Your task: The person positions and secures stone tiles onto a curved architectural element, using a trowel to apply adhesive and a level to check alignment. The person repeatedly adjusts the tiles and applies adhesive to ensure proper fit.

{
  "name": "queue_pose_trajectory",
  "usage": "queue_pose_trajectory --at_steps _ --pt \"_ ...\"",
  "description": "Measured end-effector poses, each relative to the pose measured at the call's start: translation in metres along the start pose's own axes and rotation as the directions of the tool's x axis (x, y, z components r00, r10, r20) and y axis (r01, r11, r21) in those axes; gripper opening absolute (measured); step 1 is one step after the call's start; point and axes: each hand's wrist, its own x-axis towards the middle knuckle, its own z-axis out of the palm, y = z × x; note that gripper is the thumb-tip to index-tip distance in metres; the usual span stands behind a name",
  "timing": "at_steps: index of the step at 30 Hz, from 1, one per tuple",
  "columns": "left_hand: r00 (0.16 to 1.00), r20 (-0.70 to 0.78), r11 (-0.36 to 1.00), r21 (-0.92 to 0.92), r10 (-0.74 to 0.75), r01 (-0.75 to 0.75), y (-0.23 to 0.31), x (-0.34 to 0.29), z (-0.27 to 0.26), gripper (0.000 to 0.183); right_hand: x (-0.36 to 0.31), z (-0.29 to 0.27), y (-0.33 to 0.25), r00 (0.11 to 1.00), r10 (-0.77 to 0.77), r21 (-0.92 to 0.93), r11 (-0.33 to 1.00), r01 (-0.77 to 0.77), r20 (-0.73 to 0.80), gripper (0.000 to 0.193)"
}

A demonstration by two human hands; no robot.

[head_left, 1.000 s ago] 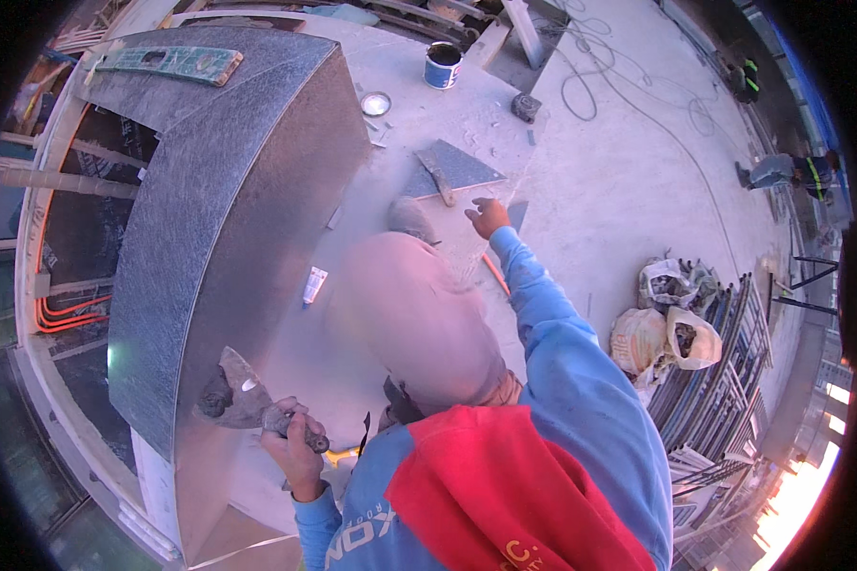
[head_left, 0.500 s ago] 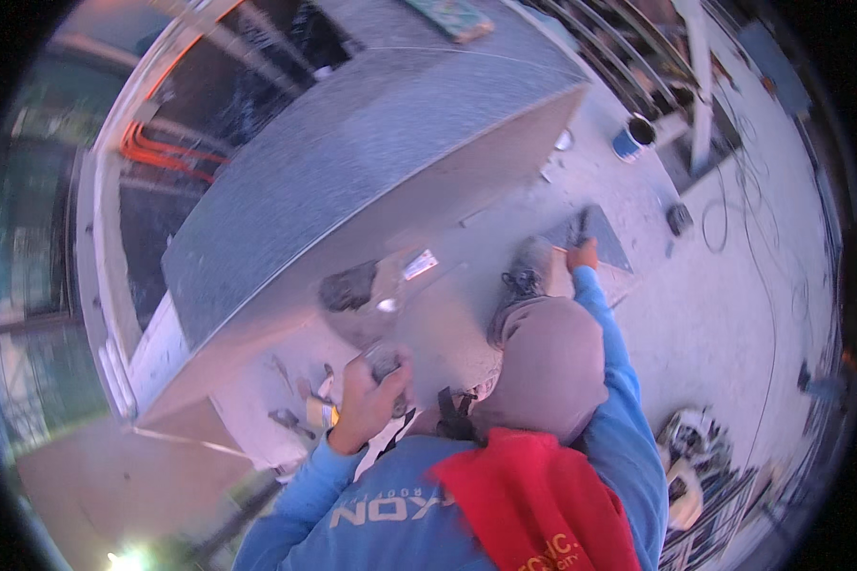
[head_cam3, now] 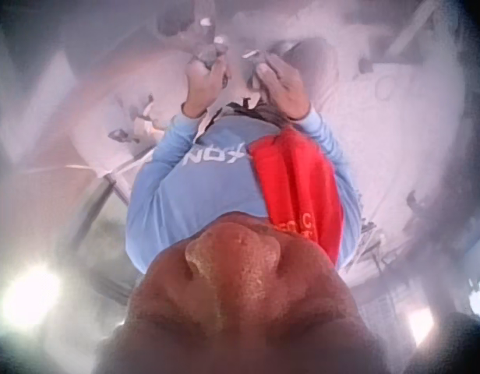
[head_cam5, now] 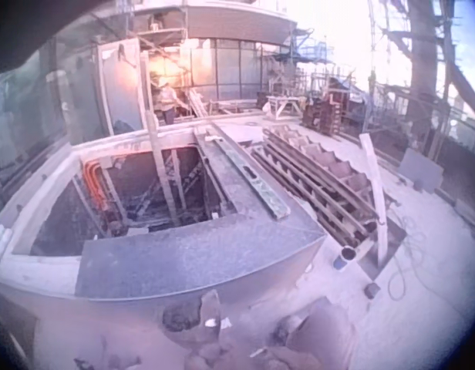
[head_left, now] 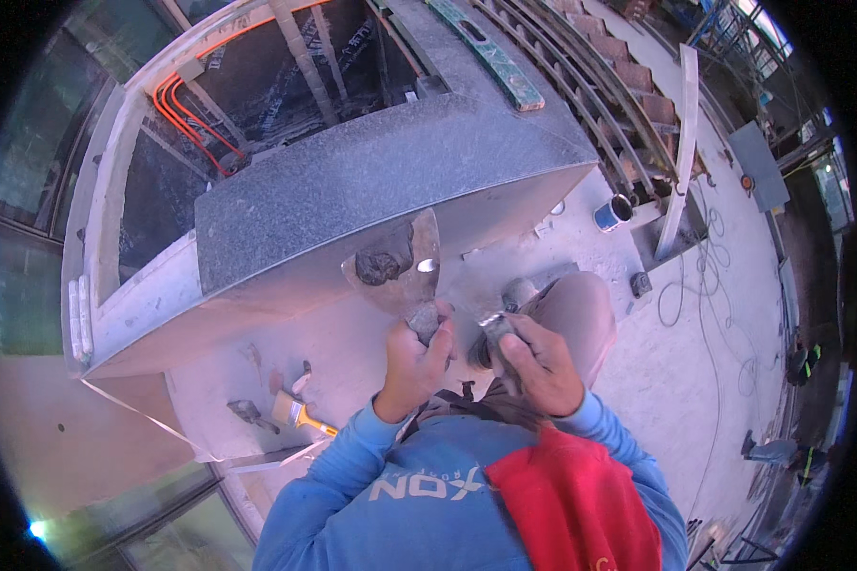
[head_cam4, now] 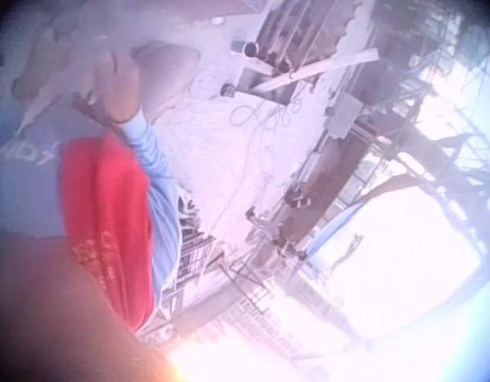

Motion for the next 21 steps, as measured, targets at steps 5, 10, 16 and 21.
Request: queue_pose_trajectory --at_steps 5,10,16,21 --pt "0.997 0.013 0.986 0.145 0.079 -0.081 0.014 -0.021 -0.008 0.014 -0.003 0.023 0.002 0.991 0.055 0.144 0.987 -0.072 0.121 0.047" --pt "0.99 0.057 0.955 0.264 0.127 -0.137 0.022 -0.031 -0.022 0.012 -0.009 0.028 0.003 0.987 0.031 0.122 0.991 -0.05 0.157 0.044" --pt "0.987 0.16 0.975 0.219 -0.001 -0.035 0.027 -0.046 -0.026 0.013 -0.001 0.015 -0.011 0.99 -0.031 0.04 0.999 0.026 0.139 0.046" --pt "0.974 0.187 0.984 0.146 -0.126 0.099 0.034 -0.055 -0.033 0.014 0.017 -0.007 -0.04 0.981 -0.102 -0.188 0.973 0.133 0.165 0.039"
